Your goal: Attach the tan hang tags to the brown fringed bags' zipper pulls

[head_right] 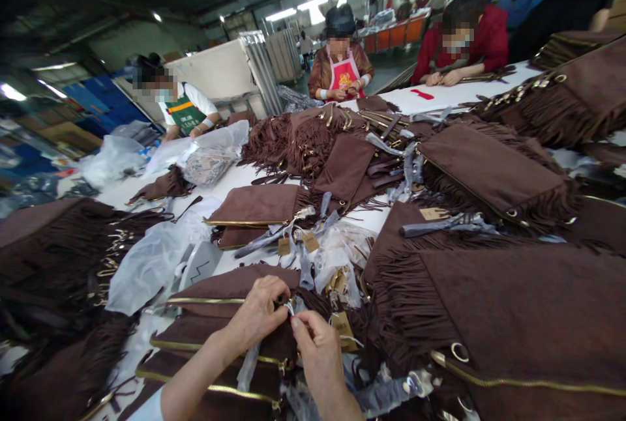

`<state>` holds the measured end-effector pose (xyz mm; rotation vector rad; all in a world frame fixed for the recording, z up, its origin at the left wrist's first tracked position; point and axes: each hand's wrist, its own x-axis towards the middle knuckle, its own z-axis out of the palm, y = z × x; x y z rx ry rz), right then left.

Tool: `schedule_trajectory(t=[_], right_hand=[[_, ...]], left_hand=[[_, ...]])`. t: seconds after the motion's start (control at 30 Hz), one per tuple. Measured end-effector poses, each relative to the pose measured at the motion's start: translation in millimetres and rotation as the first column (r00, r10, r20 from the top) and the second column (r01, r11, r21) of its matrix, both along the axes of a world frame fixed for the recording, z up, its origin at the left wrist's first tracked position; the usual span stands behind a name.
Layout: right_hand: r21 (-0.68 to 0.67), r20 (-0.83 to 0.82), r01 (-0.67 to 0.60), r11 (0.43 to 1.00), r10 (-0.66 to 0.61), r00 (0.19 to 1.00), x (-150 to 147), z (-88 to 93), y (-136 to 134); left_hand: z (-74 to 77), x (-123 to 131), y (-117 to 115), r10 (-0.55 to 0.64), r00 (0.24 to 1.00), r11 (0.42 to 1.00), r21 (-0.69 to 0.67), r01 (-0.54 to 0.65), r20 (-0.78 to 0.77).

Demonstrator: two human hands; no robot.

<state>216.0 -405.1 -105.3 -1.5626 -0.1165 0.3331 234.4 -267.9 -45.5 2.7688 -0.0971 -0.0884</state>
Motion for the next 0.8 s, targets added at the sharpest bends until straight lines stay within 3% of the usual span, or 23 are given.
schedule_trajectory(t=[0.13,0.33,0.57,0.8], right_hand=[[-0.156,0.221,0.07,0.985,-0.034,0.975,-0.9,-2.8,2.2],[-0.307,0.545,0.22,0.926,-0.018,0.838,-0.7,-11.4,7.3],[-0.417,0.692,0.348,0.84,0.045,0.721,-1.7,-12.3,6.6],[-0.444,0.736,0.351,0.825,0.112,0.668,0.0,-10.0,10.0]], left_hand=[[-1.9,1.0,3.0,-0.007,1.0,0.999,-0.033,0.007,-0.005],[-4.2,2.5,4.2,0.009,1.0,0.999,-0.041,-0.01,-0.017],[-4.2,2.6,2.8,0.018,1.0,0.998,-0.057,-0.018,0.004],[-4.8,1.8,0.7,0.016,1.0,0.998,-0.056,-0.015,0.019]])
